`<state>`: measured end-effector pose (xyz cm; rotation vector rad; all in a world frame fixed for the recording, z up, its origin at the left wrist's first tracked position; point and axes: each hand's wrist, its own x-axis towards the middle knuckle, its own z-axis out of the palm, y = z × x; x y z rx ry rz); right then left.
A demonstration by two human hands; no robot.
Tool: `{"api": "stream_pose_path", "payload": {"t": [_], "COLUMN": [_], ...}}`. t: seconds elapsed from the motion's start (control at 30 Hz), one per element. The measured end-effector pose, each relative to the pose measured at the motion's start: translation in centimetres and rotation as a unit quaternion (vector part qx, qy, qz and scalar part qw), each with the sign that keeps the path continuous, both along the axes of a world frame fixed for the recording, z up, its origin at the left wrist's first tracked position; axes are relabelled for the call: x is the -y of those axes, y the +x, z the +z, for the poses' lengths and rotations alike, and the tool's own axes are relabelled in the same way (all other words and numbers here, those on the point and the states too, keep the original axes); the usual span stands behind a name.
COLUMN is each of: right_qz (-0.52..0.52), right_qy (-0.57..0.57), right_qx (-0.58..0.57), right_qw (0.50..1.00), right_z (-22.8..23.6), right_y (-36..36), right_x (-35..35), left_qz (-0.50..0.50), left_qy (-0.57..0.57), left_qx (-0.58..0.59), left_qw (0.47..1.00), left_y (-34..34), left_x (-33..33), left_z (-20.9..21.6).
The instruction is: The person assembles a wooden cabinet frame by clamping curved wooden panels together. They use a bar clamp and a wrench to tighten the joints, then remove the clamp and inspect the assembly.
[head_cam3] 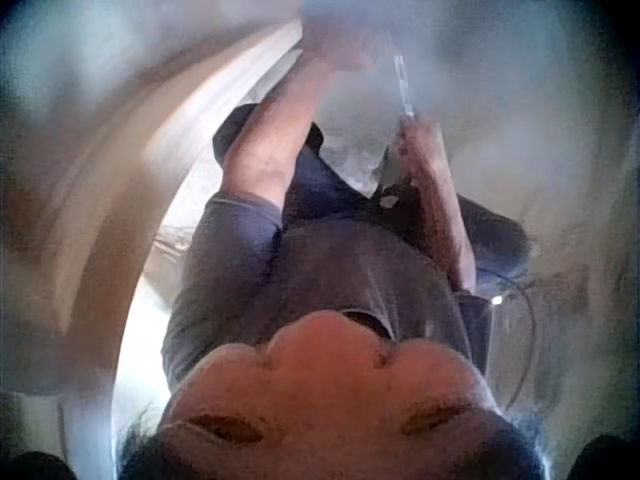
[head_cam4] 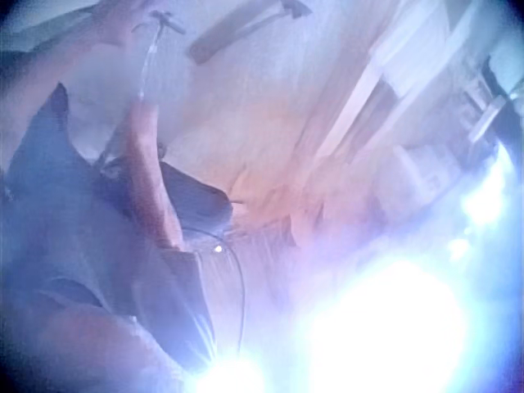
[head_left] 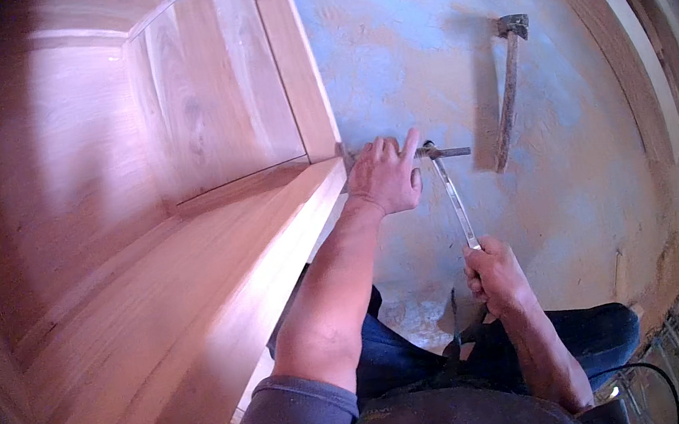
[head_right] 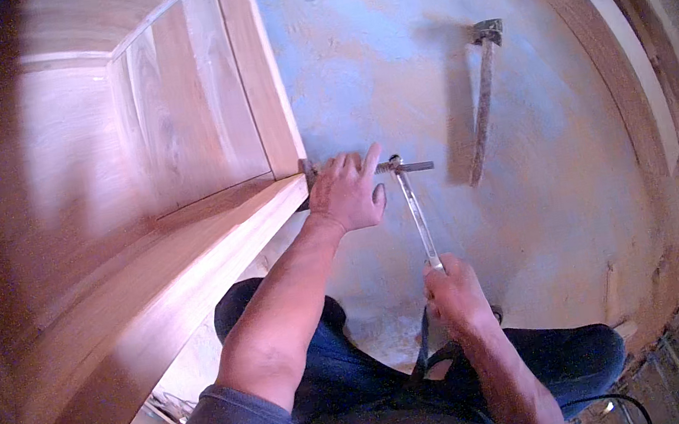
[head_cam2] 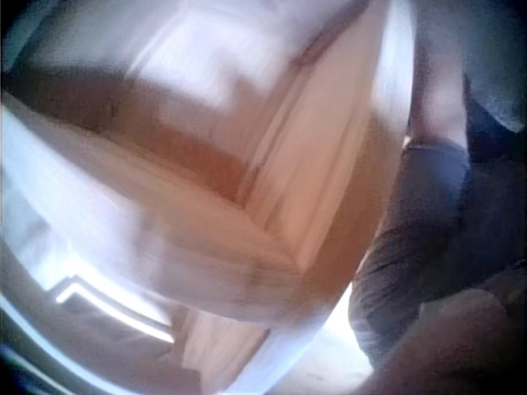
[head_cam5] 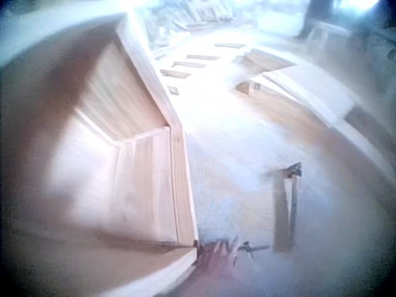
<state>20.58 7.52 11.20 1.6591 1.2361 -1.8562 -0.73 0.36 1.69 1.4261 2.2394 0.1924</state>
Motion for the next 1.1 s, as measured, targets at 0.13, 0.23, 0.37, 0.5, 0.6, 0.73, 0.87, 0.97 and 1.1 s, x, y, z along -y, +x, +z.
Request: {"api": "stream_pose_path", "payload": {"t": [0.13, 0.23, 0.37, 0.5, 0.6, 0.73, 0.87, 0.97, 1.1], "right_qz": [-0.013, -0.165, -0.137, 0.03, 0.153, 0.169, 0.29, 0.483, 0.569], "right_qy": [0.103, 0.231, 0.348, 0.463, 0.529, 0.334, 0.49, 0.509, 0.49], "right_qx": [-0.062, -0.107, -0.255, -0.255, -0.197, -0.127, -0.126, -0.202, -0.08], "right_qw": [0.993, 0.953, 0.892, 0.849, 0.811, 0.918, 0.813, 0.683, 0.655], "right_z": [0.3, 0.3, 3.8, 4.6, 1.0, -10.7, -14.7, -12.8, -9.0], "right_y": [-0.3, -2.0, -6.8, -16.8, -24.7, -31.0, -32.0, -29.2, -20.6], "right_x": [1.0, 2.9, -0.3, -7.2, -13.2, -20.3, -20.6, -19.3, -22.7], "left_qz": [0.001, -0.015, -0.013, -0.009, -0.014, -0.028, -0.011, -0.003, -0.001], "left_qy": [0.018, 0.013, 0.02, 0.054, 0.051, 0.072, 0.063, 0.055, 0.052], "left_qx": [-0.011, -0.009, 0.007, -0.028, 0.014, 0.029, 0.001, -0.01, 0.013], "left_qw": [1.0, 1.0, 1.0, 0.998, 0.998, 0.997, 0.998, 0.998, 0.999], "left_y": [-0.4, -0.5, -0.8, -0.9, -1.2, -1.1, -1.8, -1.7, -1.4], "left_x": [-0.2, -0.5, -0.5, 0.1, 0.1, -0.6, -0.9, 0.0, 0.0], "left_z": [-0.3, 0.2, -0.3, -0.3, 0.0, -0.3, -0.2, -0.2, -0.1]}}
